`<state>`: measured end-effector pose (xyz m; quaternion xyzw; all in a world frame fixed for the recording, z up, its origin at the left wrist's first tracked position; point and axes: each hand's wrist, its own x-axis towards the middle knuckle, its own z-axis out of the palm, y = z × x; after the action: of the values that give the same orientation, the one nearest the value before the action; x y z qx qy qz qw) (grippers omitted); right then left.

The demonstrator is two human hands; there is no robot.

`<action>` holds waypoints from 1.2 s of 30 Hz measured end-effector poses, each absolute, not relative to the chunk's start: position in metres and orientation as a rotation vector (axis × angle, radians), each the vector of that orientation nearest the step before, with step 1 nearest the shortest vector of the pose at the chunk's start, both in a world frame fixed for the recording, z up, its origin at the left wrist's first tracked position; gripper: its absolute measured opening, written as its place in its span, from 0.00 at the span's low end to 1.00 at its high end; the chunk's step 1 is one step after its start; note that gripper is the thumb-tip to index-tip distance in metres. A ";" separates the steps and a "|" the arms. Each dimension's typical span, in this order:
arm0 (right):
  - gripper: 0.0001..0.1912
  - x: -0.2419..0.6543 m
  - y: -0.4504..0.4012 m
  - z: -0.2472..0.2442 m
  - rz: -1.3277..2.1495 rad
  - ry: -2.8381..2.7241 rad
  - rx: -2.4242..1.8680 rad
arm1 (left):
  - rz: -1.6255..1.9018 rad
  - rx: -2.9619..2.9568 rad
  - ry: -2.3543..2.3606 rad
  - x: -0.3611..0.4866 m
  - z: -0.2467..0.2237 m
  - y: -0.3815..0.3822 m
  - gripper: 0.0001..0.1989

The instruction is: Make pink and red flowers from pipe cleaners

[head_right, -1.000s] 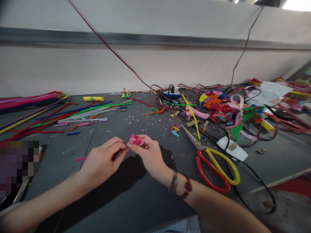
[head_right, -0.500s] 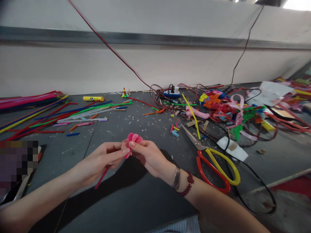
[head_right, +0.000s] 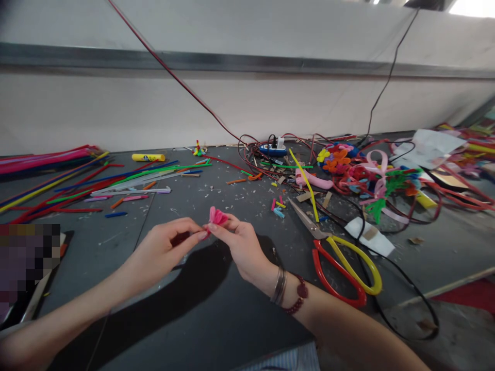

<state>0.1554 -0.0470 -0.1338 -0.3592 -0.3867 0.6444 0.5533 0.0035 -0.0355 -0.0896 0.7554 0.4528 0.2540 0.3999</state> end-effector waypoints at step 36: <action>0.09 0.157 -0.048 -0.134 1.741 -0.837 -0.819 | 0.580 1.708 1.090 0.001 -0.090 -0.032 0.12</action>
<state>0.1570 -0.0476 -0.1338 -0.3383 -0.3459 0.7193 0.4985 0.0013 -0.0316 -0.0897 0.7046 0.4497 0.2391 0.4941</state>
